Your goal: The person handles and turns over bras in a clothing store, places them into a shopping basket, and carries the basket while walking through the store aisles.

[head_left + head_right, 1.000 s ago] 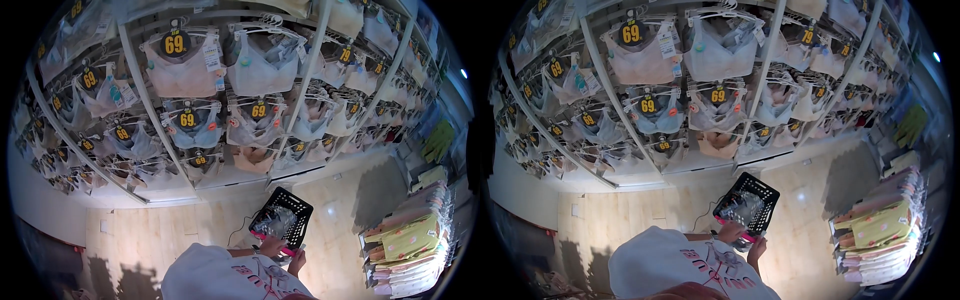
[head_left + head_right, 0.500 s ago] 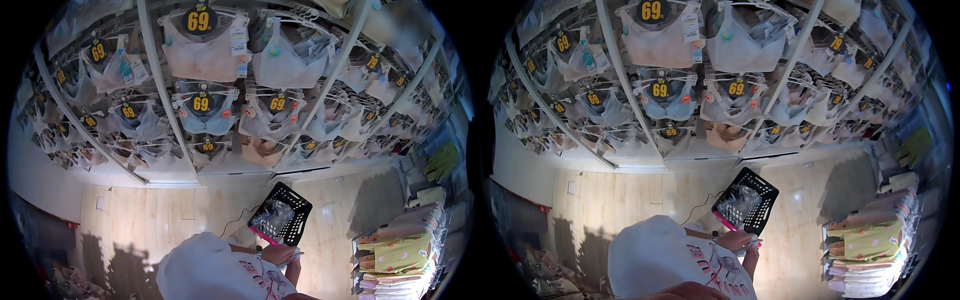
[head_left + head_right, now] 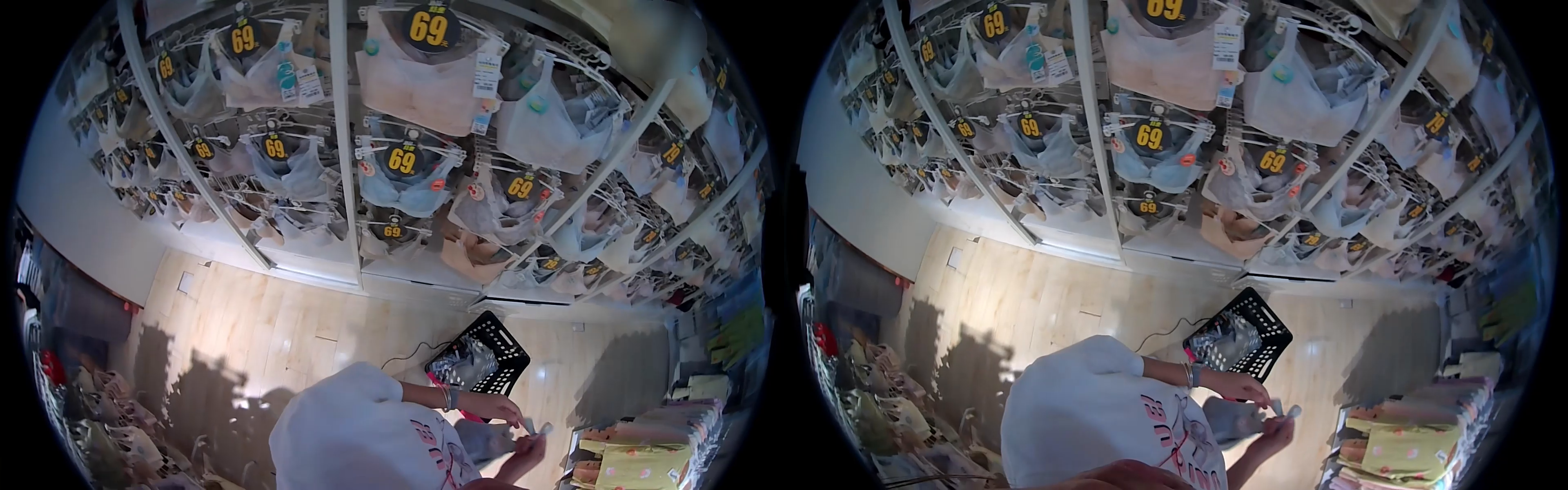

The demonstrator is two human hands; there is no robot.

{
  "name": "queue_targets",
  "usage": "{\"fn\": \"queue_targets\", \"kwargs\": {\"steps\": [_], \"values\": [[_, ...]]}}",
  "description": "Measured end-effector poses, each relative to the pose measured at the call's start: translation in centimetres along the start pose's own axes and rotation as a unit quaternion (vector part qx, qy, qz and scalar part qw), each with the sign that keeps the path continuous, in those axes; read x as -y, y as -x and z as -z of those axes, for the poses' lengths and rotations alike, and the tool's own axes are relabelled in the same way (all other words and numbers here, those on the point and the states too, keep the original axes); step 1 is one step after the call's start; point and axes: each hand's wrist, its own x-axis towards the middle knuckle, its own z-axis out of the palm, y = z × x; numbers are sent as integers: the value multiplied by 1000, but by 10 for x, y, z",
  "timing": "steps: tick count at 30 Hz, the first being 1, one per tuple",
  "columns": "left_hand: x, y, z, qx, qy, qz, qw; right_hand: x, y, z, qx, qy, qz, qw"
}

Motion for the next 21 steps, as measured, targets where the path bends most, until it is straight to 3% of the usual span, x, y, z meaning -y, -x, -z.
{"fn": "queue_targets", "kwargs": {"steps": [3,6,9,10,12,13,14,16,19,21], "values": [[7,9,13,-57,85,50,993,14,-29,19,-46,-26,55,997],[64,22,27,-126,-166,35,977,16,-50,37,-78,12,89,993],[103,48,36,-45,-510,158,845,-28,-70,35,-106,215,159,958],[107,54,38,-14,-464,192,864,-62,-87,58,5,311,228,923],[113,72,43,39,-368,263,891,-77,-78,36,75,489,89,864],[115,76,38,-5,-386,225,895,-135,-92,52,100,528,175,825],[113,77,41,11,-393,249,885,-195,-109,71,120,560,261,777],[106,72,39,49,-400,288,869,-204,-73,48,165,484,185,839],[55,85,33,-15,-369,276,887,-201,-40,20,145,622,132,758],[56,90,32,-17,-368,263,892,-192,-30,10,133,624,107,763]]}}
